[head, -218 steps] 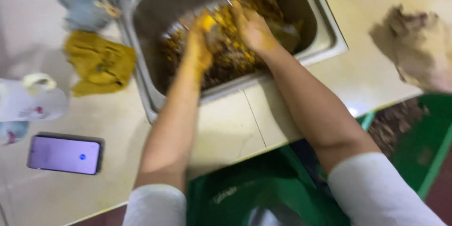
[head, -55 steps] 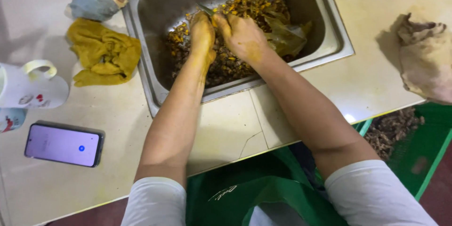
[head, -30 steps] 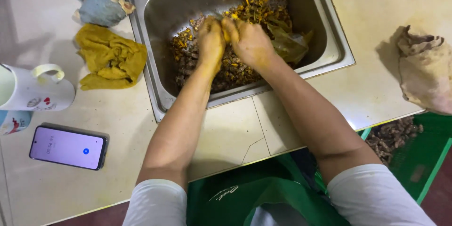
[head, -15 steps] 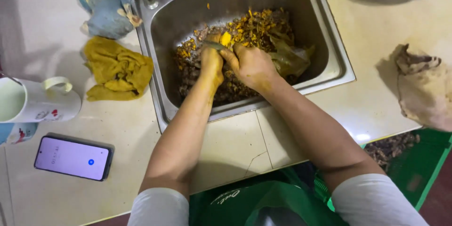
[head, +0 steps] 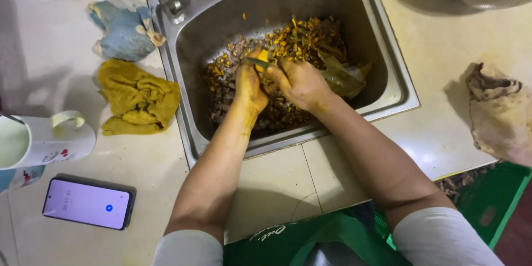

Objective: Mixing and scraping organic material in a sink using hands and a small knife

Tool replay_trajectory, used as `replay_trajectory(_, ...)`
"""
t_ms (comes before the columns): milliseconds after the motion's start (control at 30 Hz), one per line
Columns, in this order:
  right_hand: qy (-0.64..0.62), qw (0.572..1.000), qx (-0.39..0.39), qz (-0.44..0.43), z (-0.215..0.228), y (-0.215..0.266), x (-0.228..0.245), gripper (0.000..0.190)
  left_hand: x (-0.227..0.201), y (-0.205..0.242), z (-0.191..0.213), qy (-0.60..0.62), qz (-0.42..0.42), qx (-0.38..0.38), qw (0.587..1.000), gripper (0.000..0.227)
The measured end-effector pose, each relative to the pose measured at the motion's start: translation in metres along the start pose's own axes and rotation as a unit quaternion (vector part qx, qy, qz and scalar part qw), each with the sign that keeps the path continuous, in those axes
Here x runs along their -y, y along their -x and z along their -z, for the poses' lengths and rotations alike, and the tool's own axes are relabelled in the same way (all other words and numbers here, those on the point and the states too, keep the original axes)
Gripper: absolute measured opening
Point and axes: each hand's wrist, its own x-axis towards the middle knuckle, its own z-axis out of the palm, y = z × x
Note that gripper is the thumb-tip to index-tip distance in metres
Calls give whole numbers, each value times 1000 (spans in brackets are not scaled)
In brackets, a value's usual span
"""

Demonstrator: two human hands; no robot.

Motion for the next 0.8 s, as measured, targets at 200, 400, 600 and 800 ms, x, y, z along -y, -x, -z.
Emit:
replay_trajectory(200, 109, 993, 9, 37, -3, 8, 18, 60, -2, -14, 7, 15, 16, -51, 998, 35)
replay_trajectory(400, 96, 995, 5, -22, -13, 5, 12, 62, 11, -20, 10, -10, 31, -37, 999, 32)
replay_trajectory(600, 84, 995, -5, -47, -24, 1, 10, 63, 20, -1, 9, -29, 31, -23, 999, 33)
replay_trajectory(800, 71, 993, 25, -91, -24, 1, 19, 65, 29, 20, 16, -53, 41, -7, 998, 34)
